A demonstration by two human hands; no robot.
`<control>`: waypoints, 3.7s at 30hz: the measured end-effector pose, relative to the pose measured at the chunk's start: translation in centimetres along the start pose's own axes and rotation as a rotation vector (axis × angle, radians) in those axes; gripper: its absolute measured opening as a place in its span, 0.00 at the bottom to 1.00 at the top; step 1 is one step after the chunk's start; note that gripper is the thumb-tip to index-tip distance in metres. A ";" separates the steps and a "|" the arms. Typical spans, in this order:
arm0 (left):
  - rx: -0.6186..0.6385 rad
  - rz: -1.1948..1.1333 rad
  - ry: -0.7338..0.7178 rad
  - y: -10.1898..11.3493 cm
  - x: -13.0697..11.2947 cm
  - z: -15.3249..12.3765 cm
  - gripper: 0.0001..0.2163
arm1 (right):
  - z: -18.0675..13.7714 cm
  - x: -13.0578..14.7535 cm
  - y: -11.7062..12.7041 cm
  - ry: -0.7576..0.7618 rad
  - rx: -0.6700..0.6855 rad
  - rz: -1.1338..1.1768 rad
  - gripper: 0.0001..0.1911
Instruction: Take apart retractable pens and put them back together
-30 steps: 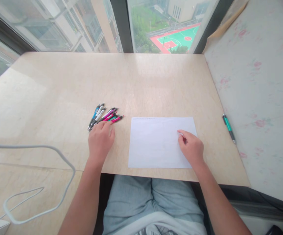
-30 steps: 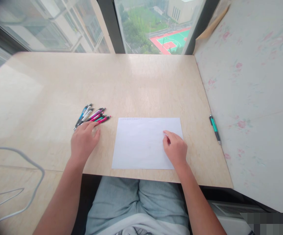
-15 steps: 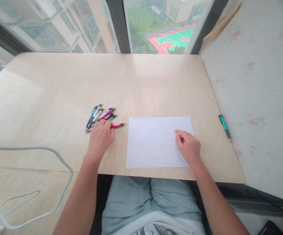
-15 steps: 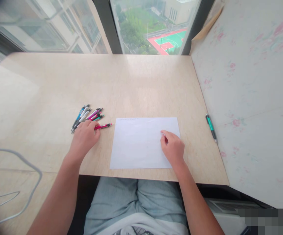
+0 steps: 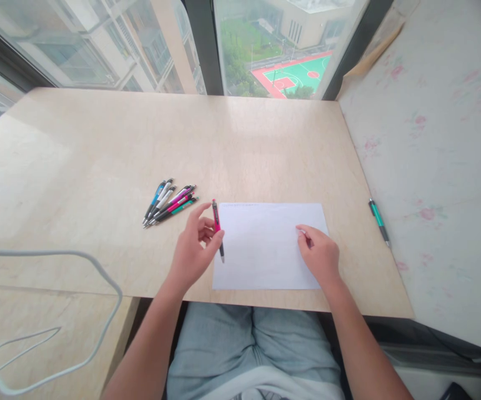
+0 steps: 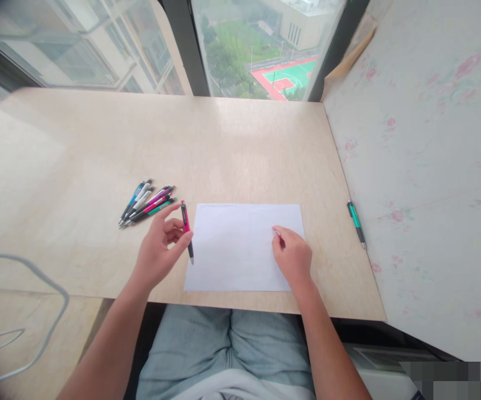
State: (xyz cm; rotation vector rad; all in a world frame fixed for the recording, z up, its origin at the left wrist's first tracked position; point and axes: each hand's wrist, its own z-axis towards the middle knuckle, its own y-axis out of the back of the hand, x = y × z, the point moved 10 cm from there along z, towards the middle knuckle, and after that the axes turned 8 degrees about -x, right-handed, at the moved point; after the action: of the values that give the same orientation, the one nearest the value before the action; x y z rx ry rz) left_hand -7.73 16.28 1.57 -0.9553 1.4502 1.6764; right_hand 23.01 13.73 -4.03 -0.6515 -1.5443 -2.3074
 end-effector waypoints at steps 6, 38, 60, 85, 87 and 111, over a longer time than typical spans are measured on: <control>0.156 -0.488 0.265 -5.2 0.5 -2.6 0.32 | 0.0 0.1 0.1 -0.013 0.007 0.004 0.18; -0.114 -0.718 0.354 -7.2 0.7 -3.1 0.36 | -5.4 7.7 -4.1 -0.539 0.502 0.963 0.21; -0.128 -0.905 0.558 -8.5 2.8 -3.9 0.09 | -0.2 4.5 -4.1 -0.455 0.310 0.842 0.27; -0.103 -0.941 0.475 -9.1 3.1 -2.2 0.08 | 1.5 5.5 -1.7 -0.111 0.118 0.744 0.25; -0.107 -0.939 0.467 -9.1 3.0 -2.2 0.08 | 1.4 5.4 -1.9 -0.131 0.119 0.768 0.25; -0.156 -0.961 0.507 -9.3 4.1 -2.0 0.09 | 1.3 7.4 -1.6 0.116 0.188 0.781 0.10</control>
State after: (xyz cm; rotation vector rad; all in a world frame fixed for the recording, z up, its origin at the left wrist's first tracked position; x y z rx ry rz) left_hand -1.33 15.55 -6.59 -1.8769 0.8648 0.8540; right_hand 16.19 15.65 -1.07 -0.8584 -1.1466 -1.5674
